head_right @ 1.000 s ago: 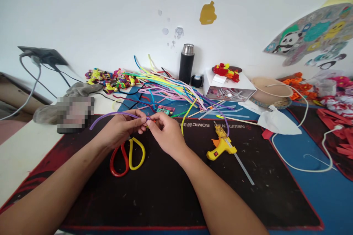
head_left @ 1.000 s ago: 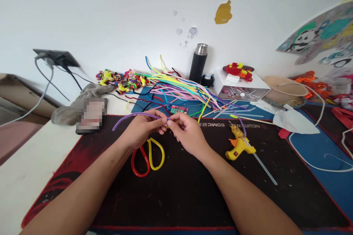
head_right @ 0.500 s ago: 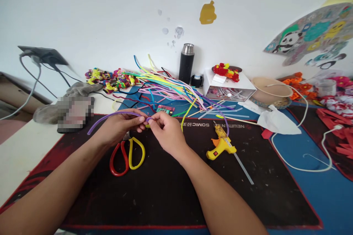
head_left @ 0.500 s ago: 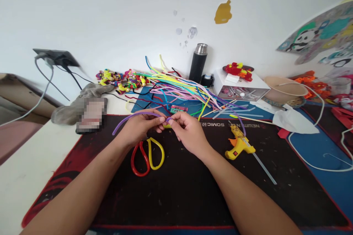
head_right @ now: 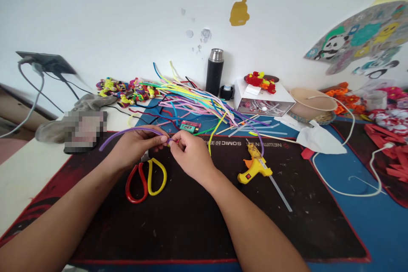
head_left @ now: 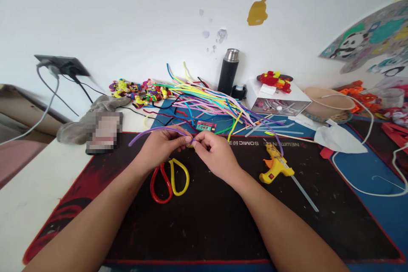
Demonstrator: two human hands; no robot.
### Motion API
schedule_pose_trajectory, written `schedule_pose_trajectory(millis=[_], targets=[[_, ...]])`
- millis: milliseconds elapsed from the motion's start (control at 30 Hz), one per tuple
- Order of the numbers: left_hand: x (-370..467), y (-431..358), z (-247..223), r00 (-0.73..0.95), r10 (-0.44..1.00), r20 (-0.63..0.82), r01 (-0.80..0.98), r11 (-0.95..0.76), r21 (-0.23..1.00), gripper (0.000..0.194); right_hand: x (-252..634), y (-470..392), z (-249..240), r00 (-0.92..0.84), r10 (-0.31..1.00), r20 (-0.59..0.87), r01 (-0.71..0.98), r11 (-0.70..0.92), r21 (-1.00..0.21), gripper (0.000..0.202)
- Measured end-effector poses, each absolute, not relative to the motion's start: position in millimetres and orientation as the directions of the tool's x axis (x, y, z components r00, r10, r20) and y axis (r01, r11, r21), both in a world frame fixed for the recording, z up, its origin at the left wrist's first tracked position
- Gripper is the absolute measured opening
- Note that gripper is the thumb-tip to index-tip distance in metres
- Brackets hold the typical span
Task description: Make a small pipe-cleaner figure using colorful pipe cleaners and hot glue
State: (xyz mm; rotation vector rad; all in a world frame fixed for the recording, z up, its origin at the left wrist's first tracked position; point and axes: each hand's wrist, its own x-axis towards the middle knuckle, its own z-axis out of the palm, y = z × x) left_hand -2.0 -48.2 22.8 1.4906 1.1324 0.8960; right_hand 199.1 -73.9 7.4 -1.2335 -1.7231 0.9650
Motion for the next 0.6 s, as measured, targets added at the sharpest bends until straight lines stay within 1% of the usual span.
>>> schedule_pose_trajectory(millis=[100, 200, 333, 433, 600], targets=[[-2.1, -49.9, 23.5, 0.268, 0.963, 0.024, 0.266, -0.098, 0.959, 0.029, 199.1, -74.0, 7.7, -0.209, 0.966, 0.152, 0.358, 0.220, -0.907, 0.011], [-2.1, -50.3, 25.7, 0.276, 0.961, 0.024, 0.303, -0.111, 0.946, 0.031, 198.9, -73.9, 7.1, -0.196, 0.971, 0.139, 0.346, 0.201, -0.916, 0.011], [-0.6, -49.9, 30.2, 0.320, 0.947, -0.016, 0.305, -0.087, 0.948, 0.039, 198.7, -73.4, 6.9, -0.175, 0.978, 0.115, 0.306, 0.165, -0.938, 0.013], [0.6, -50.2, 32.4, 0.325, 0.946, -0.013, 0.298, -0.090, 0.950, 0.042, 198.4, -73.1, 7.5, -0.166, 0.981, 0.098, 0.282, 0.142, -0.949, 0.014], [-0.7, -51.5, 32.8, 0.353, 0.936, -0.011, 0.325, -0.111, 0.939, 0.038, 198.2, -72.8, 8.3, -0.146, 0.985, 0.087, 0.274, 0.125, -0.954, 0.012]])
